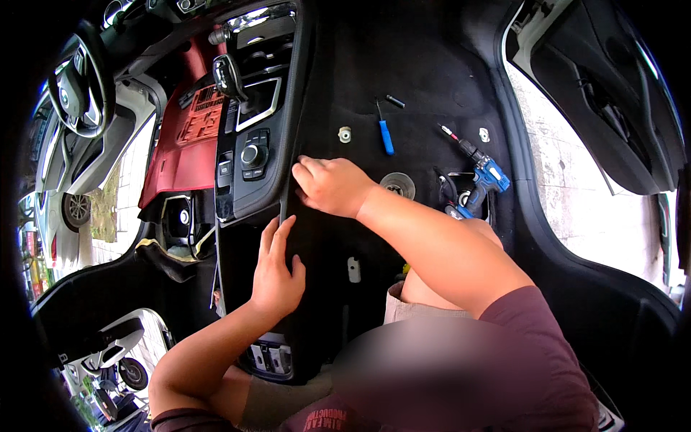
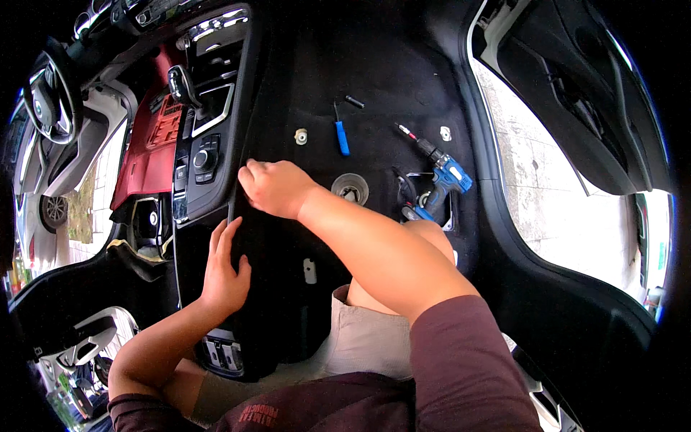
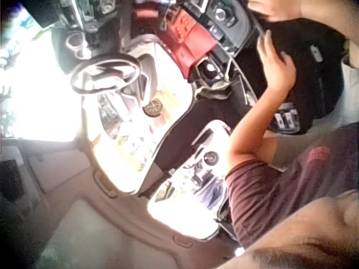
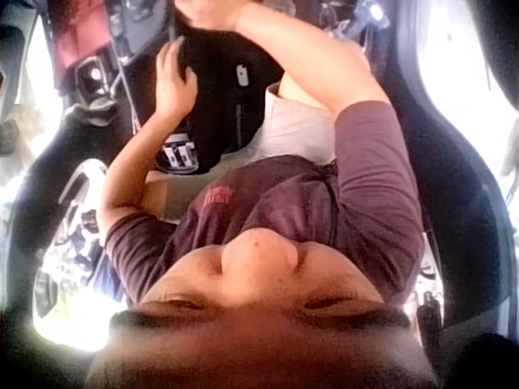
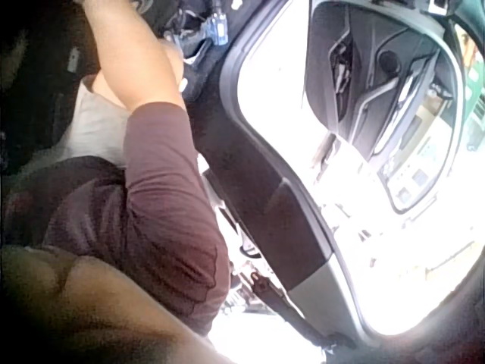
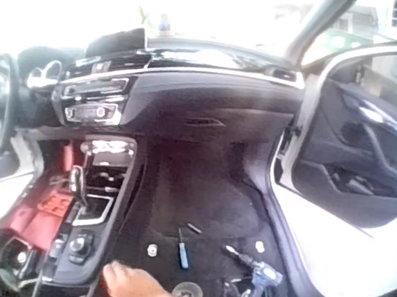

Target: The person removes plastic trim pieces from around the center console of a vehicle using a prying tool and a power drill to unscrew fasteners.

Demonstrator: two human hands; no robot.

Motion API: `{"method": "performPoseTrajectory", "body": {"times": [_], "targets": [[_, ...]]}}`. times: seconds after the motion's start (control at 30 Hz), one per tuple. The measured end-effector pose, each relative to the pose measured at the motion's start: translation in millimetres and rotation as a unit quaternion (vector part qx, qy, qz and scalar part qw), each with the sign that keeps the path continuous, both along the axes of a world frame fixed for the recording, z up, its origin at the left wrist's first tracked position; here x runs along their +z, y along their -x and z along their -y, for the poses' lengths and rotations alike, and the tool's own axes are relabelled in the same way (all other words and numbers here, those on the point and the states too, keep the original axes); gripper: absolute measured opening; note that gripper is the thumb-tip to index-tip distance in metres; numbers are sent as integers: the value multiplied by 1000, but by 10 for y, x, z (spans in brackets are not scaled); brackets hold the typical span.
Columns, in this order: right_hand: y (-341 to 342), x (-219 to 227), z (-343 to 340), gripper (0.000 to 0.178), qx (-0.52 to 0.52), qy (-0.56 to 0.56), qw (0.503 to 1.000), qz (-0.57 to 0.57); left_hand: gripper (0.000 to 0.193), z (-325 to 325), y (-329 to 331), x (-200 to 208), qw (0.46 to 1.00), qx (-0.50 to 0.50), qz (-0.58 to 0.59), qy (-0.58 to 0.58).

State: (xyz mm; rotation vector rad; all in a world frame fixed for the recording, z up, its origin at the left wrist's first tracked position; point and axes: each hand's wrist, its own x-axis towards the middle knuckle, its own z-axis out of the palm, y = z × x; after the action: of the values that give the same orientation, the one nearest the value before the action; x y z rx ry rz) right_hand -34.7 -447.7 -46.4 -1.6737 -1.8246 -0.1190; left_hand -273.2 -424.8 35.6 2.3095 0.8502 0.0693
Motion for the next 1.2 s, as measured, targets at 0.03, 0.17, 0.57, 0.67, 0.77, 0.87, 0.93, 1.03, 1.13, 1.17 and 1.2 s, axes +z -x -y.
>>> {"method": "performPoseTrajectory", "body": {"times": [0.03,0.17,0.57,0.67,0.77,0.87,0.93,1.03,1.13,1.17,1.2], "targets": [[2,-13,-4,38,3,-29,1000,6,77,4,-5,4,1000,3,-1,4],[38,67,-41,35,-4,34,995,-89,76,-12,22,-42,1000,6,5,-10],[-1740,-775,-181,63,-343,488,782,-181,76,-40,-41,50,999,-4,-33,-9],[-1844,-1143,-85,81,-324,458,822,-101,74,-56,-46,35,999,-8,-25,-21],[-2093,-643,3,58,-288,488,792,-228,73,-33,-69,-14,999,-16,-9,-34],[-2197,-582,447,53,-200,362,868,-275,76,-22,-107,-54,1000,-8,-6,-11],[-1825,-369,718,50,-68,307,897,-310,76,0,-38,-28,999,11,-37,-13],[-1331,-140,1023,47,64,283,905,-311,76,-13,-52,-46,999,-2,-39,-26],[-1078,-129,1080,39,124,269,906,-303,77,-52,-90,-86,998,-24,-45,-48],[-1054,-192,1076,39,134,248,917,-281,76,-48,-93,-114,998,-23,-41,-52],[-1041,-222,1052,39,145,226,928,-257,76,-42,-93,-104,998,-19,-44,-52]]}}
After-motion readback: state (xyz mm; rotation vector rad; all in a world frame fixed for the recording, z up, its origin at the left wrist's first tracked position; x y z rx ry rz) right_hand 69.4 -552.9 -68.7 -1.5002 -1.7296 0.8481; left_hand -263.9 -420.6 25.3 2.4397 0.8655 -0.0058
